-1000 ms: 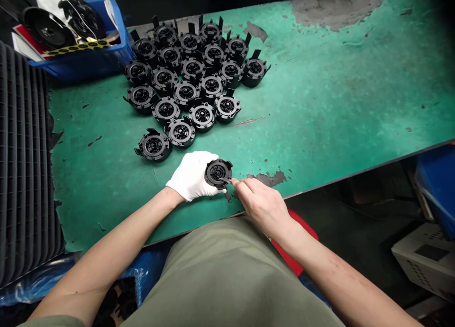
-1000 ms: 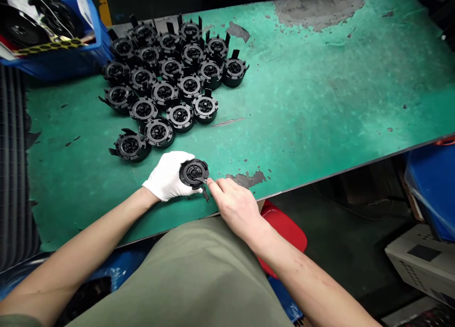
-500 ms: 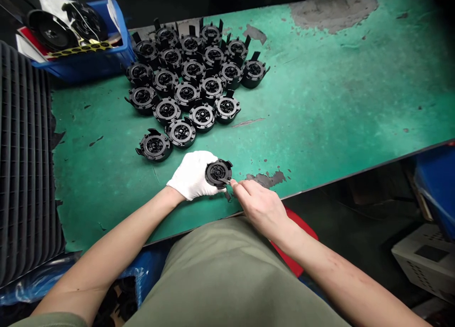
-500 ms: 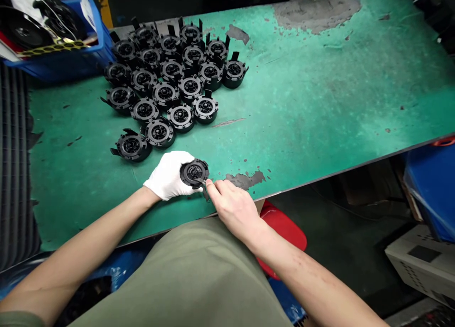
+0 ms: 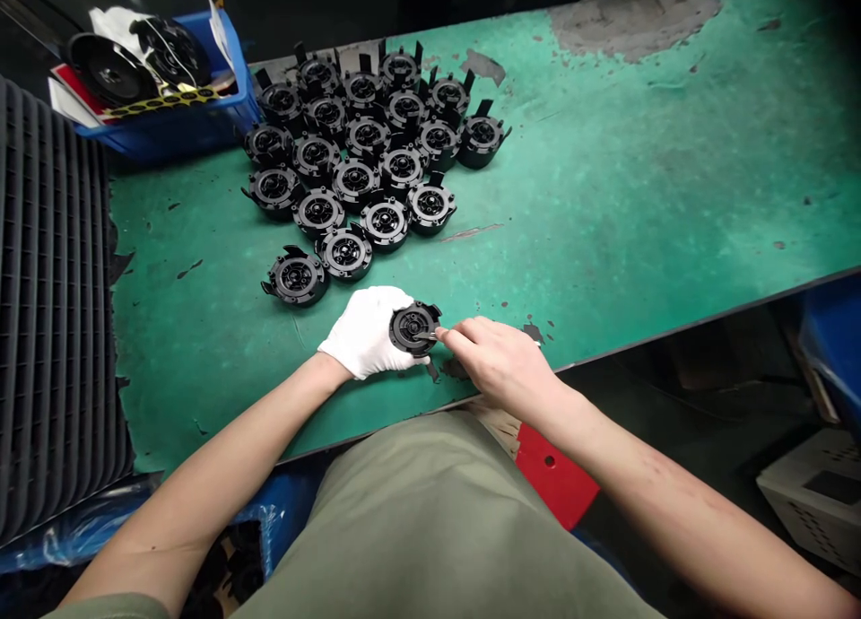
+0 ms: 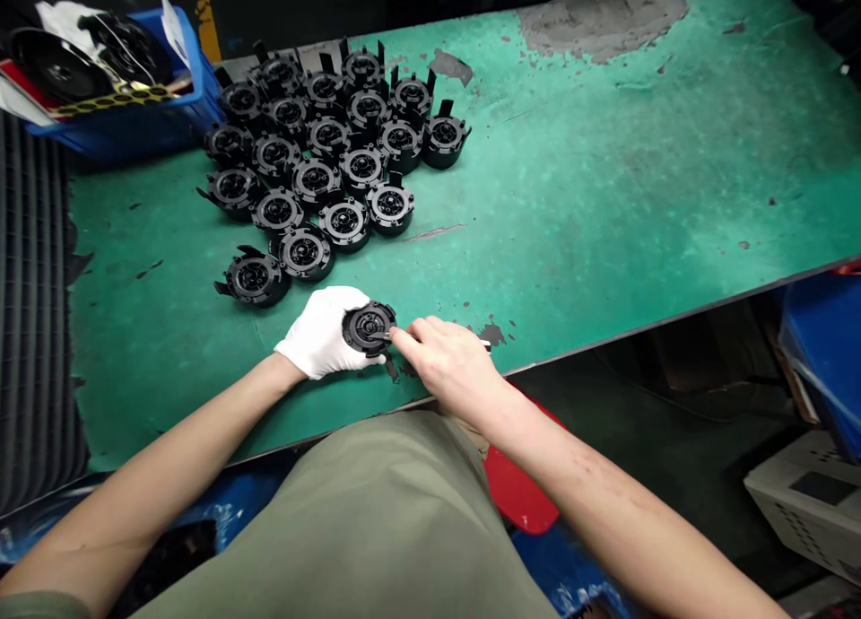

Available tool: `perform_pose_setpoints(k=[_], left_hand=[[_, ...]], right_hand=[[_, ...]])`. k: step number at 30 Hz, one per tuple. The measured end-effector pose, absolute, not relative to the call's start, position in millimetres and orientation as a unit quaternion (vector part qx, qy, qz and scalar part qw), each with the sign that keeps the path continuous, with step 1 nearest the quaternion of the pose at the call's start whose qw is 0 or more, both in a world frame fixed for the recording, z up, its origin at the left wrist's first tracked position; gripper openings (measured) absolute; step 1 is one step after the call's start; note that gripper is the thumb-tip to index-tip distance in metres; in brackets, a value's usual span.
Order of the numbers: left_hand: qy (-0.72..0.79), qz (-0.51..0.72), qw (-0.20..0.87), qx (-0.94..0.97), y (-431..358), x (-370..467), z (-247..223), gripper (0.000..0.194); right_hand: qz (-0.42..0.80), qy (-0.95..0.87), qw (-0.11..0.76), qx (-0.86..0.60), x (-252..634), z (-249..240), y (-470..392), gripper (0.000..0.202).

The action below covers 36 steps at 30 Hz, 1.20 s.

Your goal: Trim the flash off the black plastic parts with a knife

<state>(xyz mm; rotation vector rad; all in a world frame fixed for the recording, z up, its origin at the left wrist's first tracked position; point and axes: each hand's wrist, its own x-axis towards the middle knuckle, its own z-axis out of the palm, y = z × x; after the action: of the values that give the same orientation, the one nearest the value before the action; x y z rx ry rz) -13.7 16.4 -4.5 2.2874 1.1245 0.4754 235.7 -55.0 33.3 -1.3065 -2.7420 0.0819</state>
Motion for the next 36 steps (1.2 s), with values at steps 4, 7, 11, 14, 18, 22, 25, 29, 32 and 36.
perform_pose_setpoints(k=[4, 7, 11, 14, 18, 22, 25, 29, 32, 36], left_hand=[[0.415, 0.171, 0.276, 0.85, 16.4, -12.3, -1.7, 0.058], [0.416, 0.164, 0.281, 0.849, 17.0, -10.5, 1.8, 0.053], [0.416, 0.163, 0.285, 0.848, 17.7, -9.6, 3.6, 0.051], [0.414, 0.174, 0.284, 0.847, 17.8, -10.3, 1.6, 0.051], [0.417, 0.187, 0.281, 0.844, 17.5, -12.7, -3.6, 0.057], [0.409, 0.209, 0.297, 0.837, 16.3, -16.4, -10.3, 0.072], [0.407, 0.224, 0.299, 0.833, 15.4, -18.4, -14.6, 0.079], [0.404, 0.225, 0.309, 0.831, 15.6, -17.8, -15.0, 0.076], [0.402, 0.224, 0.311, 0.831, 15.9, -16.2, -12.4, 0.07], [0.4, 0.229, 0.307, 0.832, 15.6, -15.7, -10.8, 0.07]], right_hand=[[0.026, -0.923, 0.049, -0.382, 238.0, 39.1, -44.0, 0.03], [0.019, -0.937, 0.05, -0.346, 240.1, 40.9, -38.5, 0.029], [0.028, -0.943, 0.046, -0.328, 242.5, 39.5, -35.6, 0.029], [0.033, -0.948, 0.033, -0.315, 242.5, 37.4, -36.5, 0.027], [0.054, -0.946, 0.045, -0.318, 245.2, 36.1, -38.2, 0.022], [0.073, -0.905, 0.132, -0.398, 251.7, 35.4, -46.7, 0.02], [0.089, -0.873, 0.156, -0.454, 250.6, 32.5, -61.1, 0.022], [0.059, -0.873, 0.139, -0.463, 239.3, 27.3, -76.5, 0.028], [0.074, -0.867, 0.141, -0.473, 232.0, 25.8, -78.3, 0.03], [0.099, -0.868, 0.134, -0.468, 229.3, 24.4, -77.0, 0.032]])
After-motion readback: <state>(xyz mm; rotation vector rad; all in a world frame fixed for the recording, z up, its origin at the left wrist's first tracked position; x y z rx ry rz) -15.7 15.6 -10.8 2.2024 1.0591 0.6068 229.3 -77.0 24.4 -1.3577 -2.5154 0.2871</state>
